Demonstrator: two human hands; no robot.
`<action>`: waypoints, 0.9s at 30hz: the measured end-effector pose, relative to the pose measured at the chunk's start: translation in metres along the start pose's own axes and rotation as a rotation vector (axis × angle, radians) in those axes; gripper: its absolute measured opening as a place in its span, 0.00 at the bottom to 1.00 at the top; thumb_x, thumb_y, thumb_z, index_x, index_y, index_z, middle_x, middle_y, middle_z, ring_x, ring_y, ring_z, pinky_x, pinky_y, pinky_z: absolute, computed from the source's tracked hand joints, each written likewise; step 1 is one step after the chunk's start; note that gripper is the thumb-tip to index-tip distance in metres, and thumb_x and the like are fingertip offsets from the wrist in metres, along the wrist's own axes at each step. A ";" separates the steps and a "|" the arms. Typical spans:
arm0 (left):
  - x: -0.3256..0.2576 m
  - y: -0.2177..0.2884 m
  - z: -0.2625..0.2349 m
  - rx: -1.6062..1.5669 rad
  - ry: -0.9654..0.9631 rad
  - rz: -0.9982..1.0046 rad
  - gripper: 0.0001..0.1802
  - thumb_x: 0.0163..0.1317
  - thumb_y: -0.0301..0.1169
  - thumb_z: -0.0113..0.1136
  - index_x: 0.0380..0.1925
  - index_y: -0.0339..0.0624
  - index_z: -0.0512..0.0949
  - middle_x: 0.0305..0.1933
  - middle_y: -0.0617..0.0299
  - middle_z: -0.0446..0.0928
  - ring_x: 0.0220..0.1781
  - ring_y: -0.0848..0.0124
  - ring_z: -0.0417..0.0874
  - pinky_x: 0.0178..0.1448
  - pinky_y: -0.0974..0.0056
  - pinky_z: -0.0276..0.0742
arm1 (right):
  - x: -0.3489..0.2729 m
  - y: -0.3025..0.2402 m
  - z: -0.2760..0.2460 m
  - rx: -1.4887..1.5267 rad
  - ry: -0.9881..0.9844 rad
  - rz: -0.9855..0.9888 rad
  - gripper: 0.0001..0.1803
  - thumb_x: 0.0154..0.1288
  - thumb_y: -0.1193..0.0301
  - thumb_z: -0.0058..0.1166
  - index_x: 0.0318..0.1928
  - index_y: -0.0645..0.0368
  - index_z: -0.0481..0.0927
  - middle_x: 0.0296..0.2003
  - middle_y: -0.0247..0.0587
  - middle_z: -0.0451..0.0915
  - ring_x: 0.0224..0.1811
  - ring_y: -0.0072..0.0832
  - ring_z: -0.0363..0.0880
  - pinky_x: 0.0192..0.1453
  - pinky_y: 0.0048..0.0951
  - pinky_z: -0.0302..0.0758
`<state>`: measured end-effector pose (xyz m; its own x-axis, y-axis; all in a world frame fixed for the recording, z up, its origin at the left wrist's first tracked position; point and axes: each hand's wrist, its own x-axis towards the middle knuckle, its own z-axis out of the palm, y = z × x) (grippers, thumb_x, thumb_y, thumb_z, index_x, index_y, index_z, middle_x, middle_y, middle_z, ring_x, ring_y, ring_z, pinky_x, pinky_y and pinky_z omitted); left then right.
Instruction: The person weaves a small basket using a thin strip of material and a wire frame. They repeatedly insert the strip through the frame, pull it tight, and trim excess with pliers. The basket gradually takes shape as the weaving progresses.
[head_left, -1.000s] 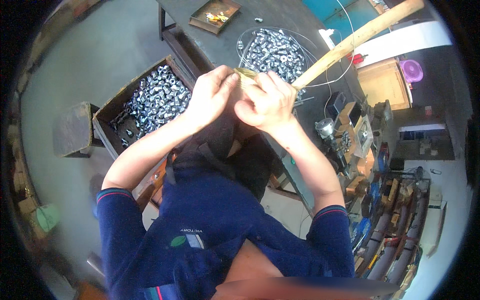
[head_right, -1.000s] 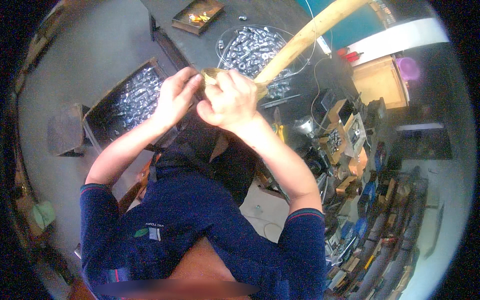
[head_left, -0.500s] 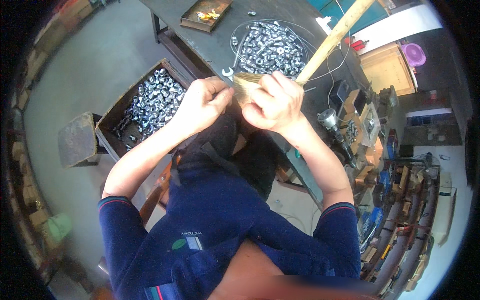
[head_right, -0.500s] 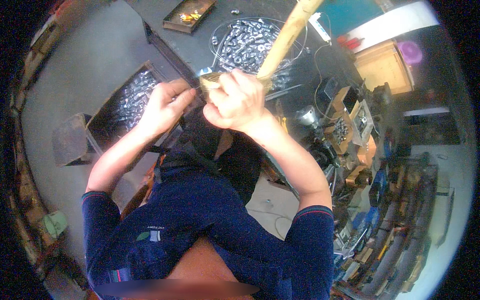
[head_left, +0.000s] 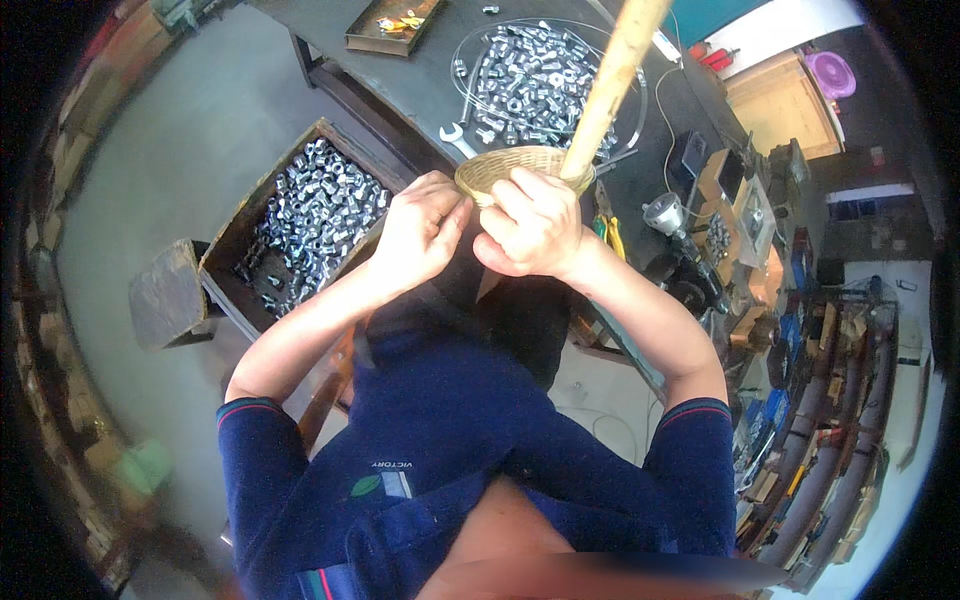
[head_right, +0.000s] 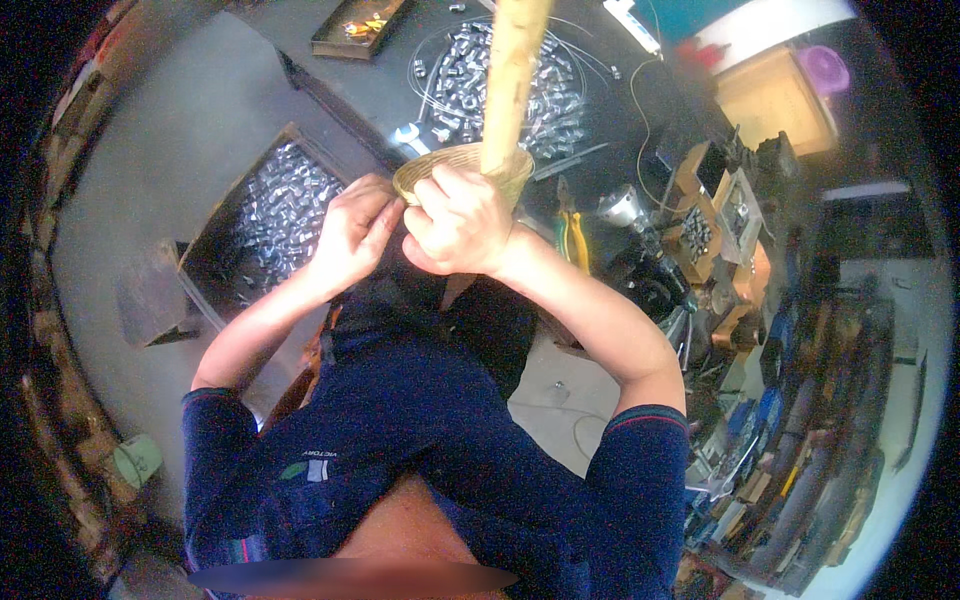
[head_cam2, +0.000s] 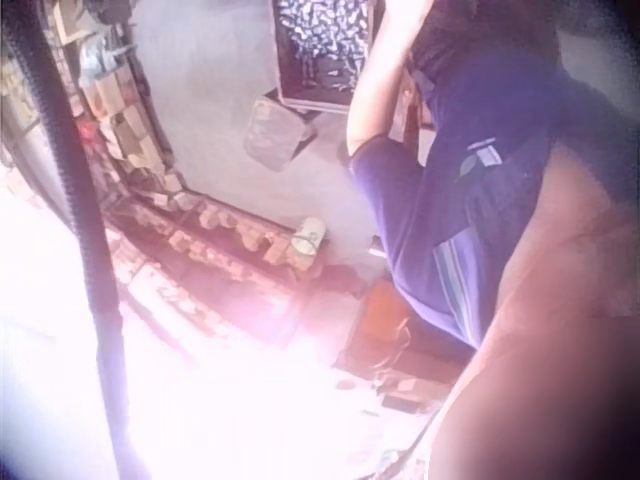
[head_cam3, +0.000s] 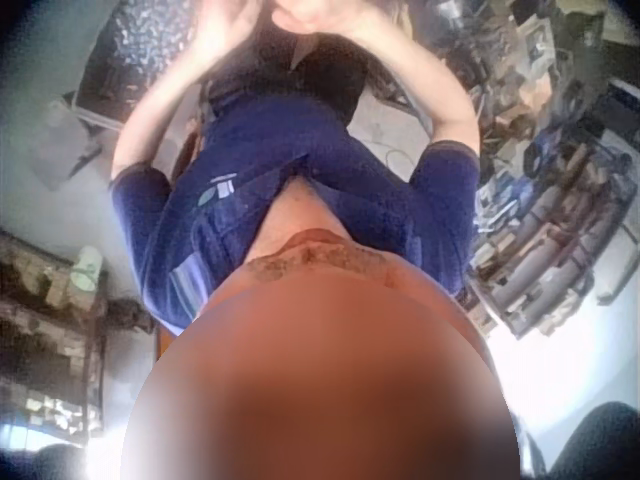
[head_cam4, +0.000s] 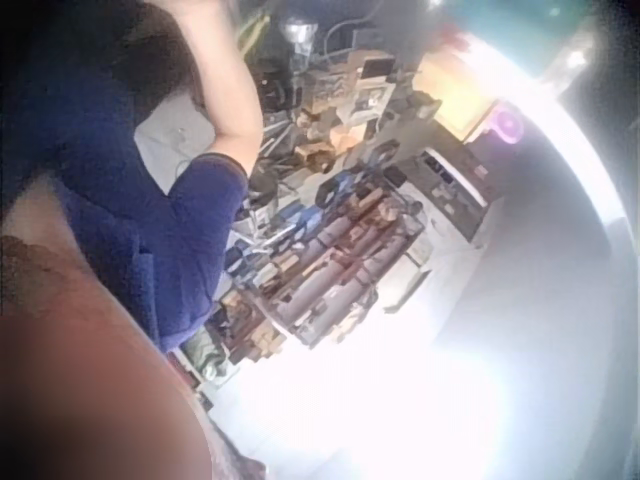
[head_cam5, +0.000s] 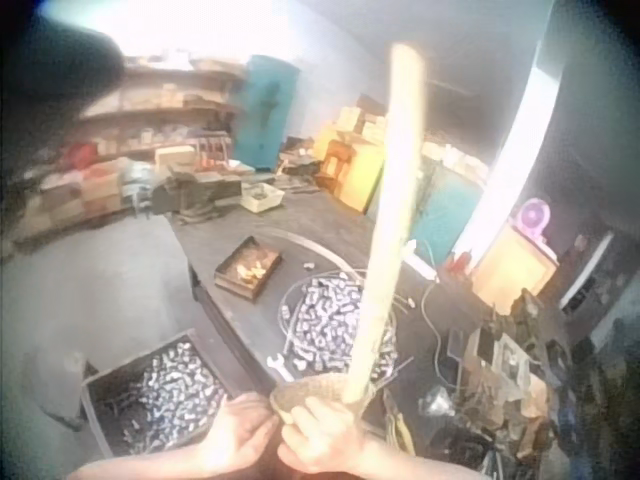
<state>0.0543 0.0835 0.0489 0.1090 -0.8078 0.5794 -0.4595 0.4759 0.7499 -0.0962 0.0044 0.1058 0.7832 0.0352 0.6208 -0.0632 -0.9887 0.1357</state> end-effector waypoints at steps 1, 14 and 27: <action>-0.002 0.000 0.000 -0.018 0.007 -0.038 0.07 0.55 0.24 0.56 0.21 0.32 0.74 0.24 0.50 0.73 0.30 0.55 0.75 0.38 0.57 0.71 | -0.001 0.001 0.001 -0.012 -0.001 -0.006 0.12 0.38 0.63 0.56 0.15 0.54 0.69 0.20 0.35 0.66 0.24 0.31 0.69 0.24 0.31 0.69; 0.005 0.016 -0.038 -0.054 -0.296 -0.036 0.21 0.50 0.35 0.68 0.40 0.32 0.78 0.41 0.51 0.77 0.39 0.61 0.80 0.47 0.63 0.74 | -0.008 0.006 -0.033 0.163 0.027 -0.205 0.10 0.36 0.67 0.57 0.16 0.56 0.69 0.23 0.35 0.70 0.25 0.31 0.71 0.27 0.29 0.71; -0.023 0.014 -0.012 -0.165 -0.302 -0.327 0.15 0.50 0.31 0.69 0.34 0.31 0.79 0.35 0.52 0.81 0.38 0.64 0.82 0.44 0.64 0.75 | -0.033 0.004 -0.015 0.189 -0.101 -0.151 0.11 0.33 0.68 0.59 0.18 0.56 0.69 0.26 0.36 0.73 0.31 0.33 0.73 0.45 0.37 0.71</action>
<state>0.0563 0.1130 0.0503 -0.0478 -0.9779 0.2037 -0.2954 0.2086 0.9323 -0.1315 0.0013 0.0969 0.8334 0.1795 0.5226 0.1687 -0.9833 0.0687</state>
